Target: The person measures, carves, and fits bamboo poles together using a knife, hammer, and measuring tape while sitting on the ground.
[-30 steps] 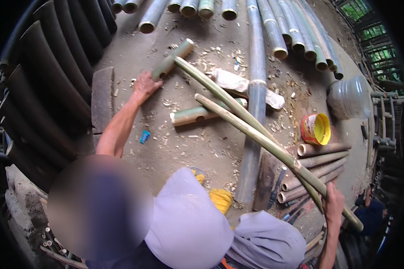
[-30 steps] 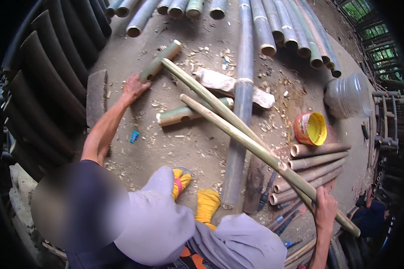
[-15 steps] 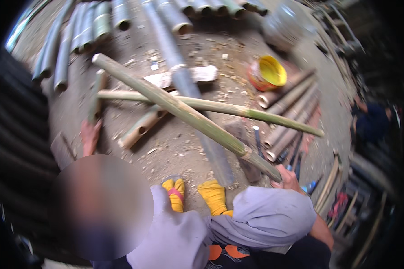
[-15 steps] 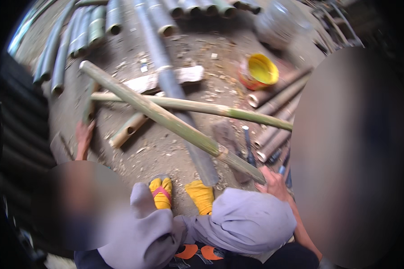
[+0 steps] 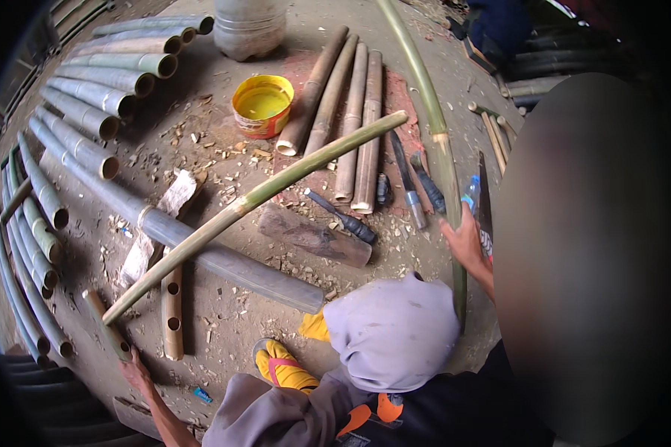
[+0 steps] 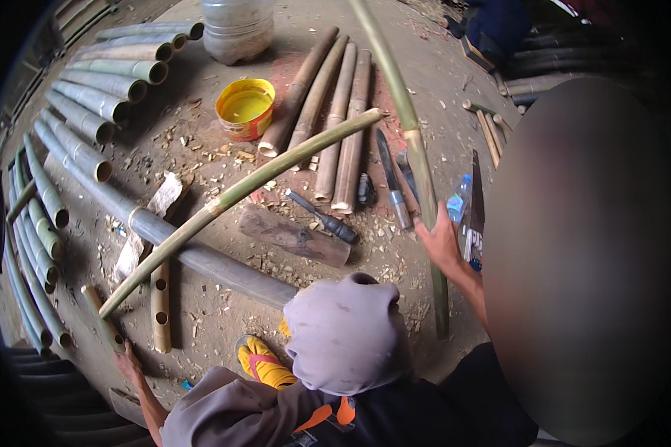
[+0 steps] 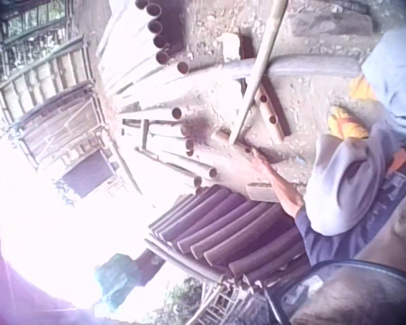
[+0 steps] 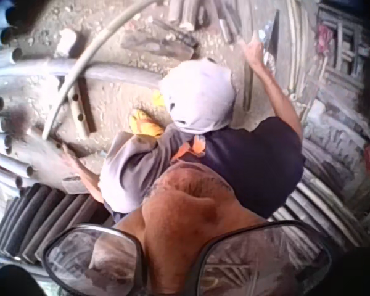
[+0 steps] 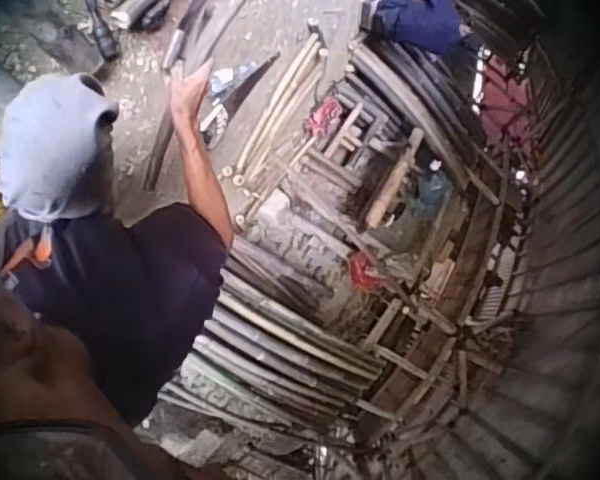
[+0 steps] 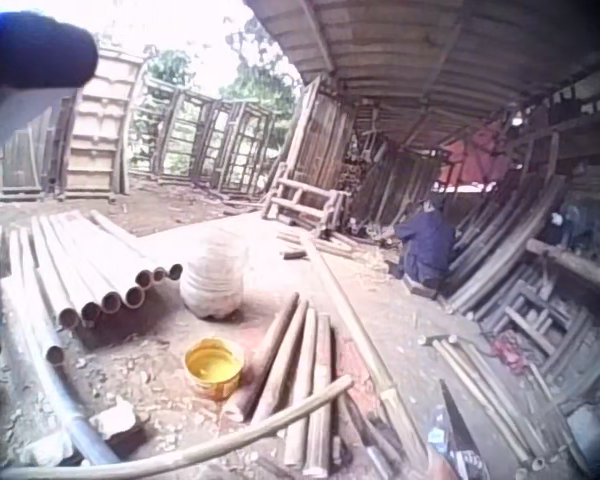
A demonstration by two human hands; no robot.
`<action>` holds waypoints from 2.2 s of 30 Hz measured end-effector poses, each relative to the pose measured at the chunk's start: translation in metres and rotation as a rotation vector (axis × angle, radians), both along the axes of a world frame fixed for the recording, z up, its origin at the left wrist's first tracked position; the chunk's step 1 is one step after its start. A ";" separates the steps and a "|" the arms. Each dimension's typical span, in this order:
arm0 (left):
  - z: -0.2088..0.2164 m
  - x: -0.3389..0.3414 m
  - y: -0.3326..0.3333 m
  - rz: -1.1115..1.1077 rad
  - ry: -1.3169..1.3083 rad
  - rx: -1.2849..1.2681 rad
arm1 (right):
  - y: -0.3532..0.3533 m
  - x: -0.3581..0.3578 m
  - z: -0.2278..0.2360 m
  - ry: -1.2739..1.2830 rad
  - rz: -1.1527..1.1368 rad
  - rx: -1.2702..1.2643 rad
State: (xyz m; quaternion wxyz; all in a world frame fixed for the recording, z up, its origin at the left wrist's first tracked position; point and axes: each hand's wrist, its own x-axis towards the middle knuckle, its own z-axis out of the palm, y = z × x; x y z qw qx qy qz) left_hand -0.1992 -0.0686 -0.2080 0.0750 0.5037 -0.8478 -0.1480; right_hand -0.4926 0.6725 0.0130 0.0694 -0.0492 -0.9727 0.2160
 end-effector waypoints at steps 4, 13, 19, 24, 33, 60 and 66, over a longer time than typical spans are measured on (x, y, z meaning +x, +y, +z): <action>0.018 -0.002 0.008 0.124 -0.124 -0.015 | 0.030 -0.018 -0.020 -0.213 -0.296 -0.113; -0.018 0.026 -0.024 -0.457 -0.526 -0.357 | 0.161 -0.081 -0.107 -0.240 -0.247 0.387; 0.041 0.008 0.015 0.113 -0.058 -0.076 | -0.024 -0.132 -0.052 0.180 0.389 0.191; 0.047 -0.013 0.029 0.200 -0.067 -0.008 | -0.226 -0.099 0.043 0.261 1.078 0.339; 0.060 -0.001 0.058 0.180 -0.160 -0.001 | -0.276 -0.144 0.020 0.007 1.289 0.627; 0.048 -0.056 0.021 0.306 -0.058 0.112 | -0.361 -0.081 0.179 0.152 1.298 0.986; 0.053 -0.055 0.019 0.199 -0.048 0.146 | -0.337 -0.046 0.197 0.090 1.301 0.913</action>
